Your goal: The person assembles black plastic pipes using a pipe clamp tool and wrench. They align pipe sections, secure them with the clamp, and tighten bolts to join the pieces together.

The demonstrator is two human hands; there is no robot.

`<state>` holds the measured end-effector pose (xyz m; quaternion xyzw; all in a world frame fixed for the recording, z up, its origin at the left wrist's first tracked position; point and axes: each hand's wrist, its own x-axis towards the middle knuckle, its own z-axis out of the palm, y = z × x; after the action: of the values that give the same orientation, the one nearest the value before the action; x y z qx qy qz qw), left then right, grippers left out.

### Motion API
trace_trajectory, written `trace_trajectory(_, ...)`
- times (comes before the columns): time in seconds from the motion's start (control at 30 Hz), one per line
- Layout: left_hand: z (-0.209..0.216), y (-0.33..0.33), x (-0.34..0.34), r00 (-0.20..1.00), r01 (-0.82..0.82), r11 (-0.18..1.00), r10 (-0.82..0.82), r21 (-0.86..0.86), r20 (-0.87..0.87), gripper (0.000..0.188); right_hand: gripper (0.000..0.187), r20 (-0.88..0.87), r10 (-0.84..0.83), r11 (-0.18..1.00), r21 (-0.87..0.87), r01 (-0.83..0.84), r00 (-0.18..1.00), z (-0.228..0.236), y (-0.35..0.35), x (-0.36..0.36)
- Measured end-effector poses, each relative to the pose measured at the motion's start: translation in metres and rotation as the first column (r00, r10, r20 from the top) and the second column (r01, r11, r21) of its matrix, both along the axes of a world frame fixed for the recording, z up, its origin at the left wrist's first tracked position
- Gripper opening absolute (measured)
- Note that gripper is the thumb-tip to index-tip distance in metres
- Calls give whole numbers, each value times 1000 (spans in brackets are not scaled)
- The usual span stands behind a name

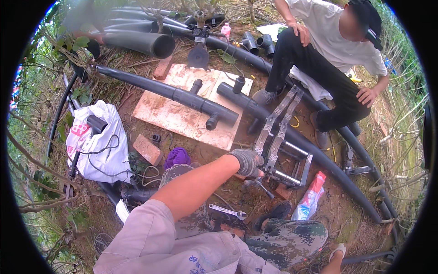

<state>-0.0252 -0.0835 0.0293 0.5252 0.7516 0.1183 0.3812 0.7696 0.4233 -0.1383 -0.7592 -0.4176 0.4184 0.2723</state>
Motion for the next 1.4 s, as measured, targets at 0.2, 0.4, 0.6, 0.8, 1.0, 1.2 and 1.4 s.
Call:
trace_trajectory(0.2, -7, 12, 8, 999, -3, 1000, 3, -3, -54, 62, 24, 22, 50, 995, -83, -48, 999, -23, -29, -62)
trace_trajectory(0.4, -10, 31, 8, 999, -14, 1000, 15, -23, 52, 57, 20, 92, 437, 899, -60, -433, 895, 29, 1, -157)
trace_trajectory(0.6, -18, 6, 1, 999, -35, 999, 36, -37, 14, 59, 45, 62, 780, 623, 8, -782, 622, 153, -120, -414)
trace_trajectory(0.8, 0, 2, 3, 999, -31, 999, 30, -22, -44, 60, 48, -3, 916, 391, 225, -892, 401, 205, -199, -518)
trace_trajectory(1.0, -6, -2, 2, 996, 18, 1000, -20, -23, -83, 57, 45, 99, 986, 129, 76, -989, 136, 176, -226, -533)
trace_trajectory(1.2, -2, -8, -1, 999, 7, 999, -9, -32, -46, 56, 45, 42, 976, 215, -27, -976, 214, 173, -231, -542)
trace_trajectory(1.4, 12, -26, -29, 976, -191, 977, 179, -94, -121, 55, 48, -16, 1000, 12, -27, -1000, 13, 189, -253, -595)
